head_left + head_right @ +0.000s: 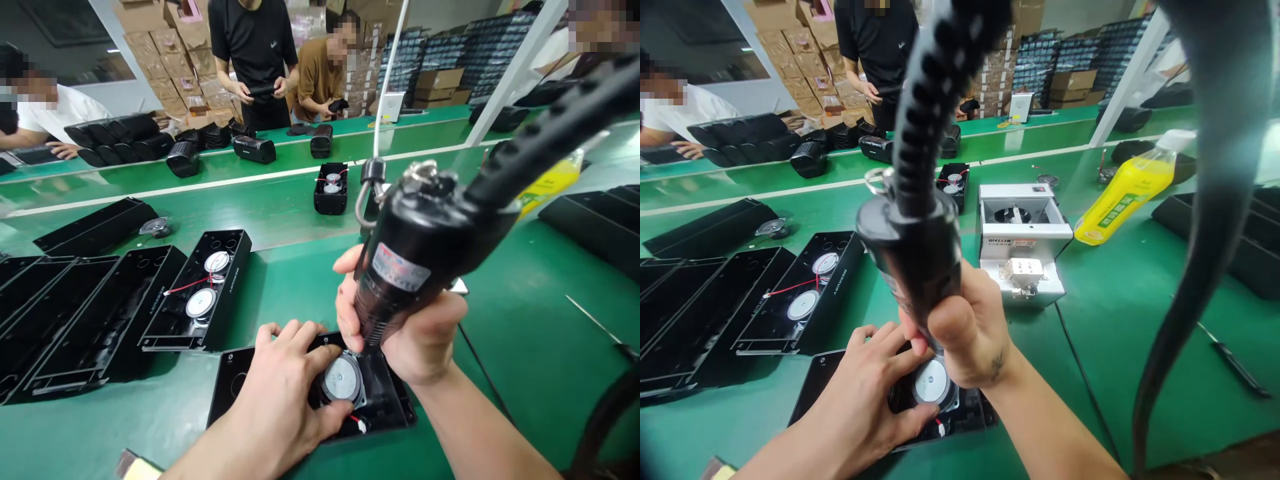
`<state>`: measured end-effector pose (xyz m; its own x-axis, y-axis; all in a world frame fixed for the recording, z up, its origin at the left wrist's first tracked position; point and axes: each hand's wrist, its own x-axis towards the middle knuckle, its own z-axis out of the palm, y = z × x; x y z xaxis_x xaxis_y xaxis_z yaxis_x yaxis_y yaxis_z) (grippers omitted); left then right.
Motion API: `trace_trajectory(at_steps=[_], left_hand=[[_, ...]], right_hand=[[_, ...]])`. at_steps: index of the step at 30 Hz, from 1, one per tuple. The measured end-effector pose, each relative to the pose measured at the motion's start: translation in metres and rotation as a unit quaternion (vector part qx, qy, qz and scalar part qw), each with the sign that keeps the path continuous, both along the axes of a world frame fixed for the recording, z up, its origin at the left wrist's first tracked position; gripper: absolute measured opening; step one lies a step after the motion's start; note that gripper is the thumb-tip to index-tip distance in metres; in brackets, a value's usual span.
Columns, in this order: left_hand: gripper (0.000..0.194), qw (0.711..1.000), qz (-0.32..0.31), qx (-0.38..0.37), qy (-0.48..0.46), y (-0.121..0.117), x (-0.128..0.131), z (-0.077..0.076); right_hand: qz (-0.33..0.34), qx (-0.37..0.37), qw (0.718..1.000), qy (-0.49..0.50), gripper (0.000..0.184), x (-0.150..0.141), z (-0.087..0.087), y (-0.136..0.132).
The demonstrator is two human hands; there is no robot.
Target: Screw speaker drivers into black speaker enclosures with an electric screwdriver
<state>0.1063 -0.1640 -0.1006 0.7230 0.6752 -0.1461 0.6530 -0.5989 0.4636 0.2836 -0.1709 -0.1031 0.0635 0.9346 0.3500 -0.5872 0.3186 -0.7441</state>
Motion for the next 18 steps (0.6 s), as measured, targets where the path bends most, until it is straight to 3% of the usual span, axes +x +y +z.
trace_trajectory(at_steps=[13,18], left_hand=[[0.036,1.0,-0.002,-0.02,0.021,0.0017,-0.0003,0.0021],[0.039,1.0,-0.014,-0.021,0.013,0.0025,-0.0035,-0.0012]], right_hand=[[0.033,-0.015,0.999,0.027,0.06,-0.0033,-0.0038,-0.0023],[0.024,-0.017,1.0,0.006,0.068,-0.0045,-0.0014,0.0003]])
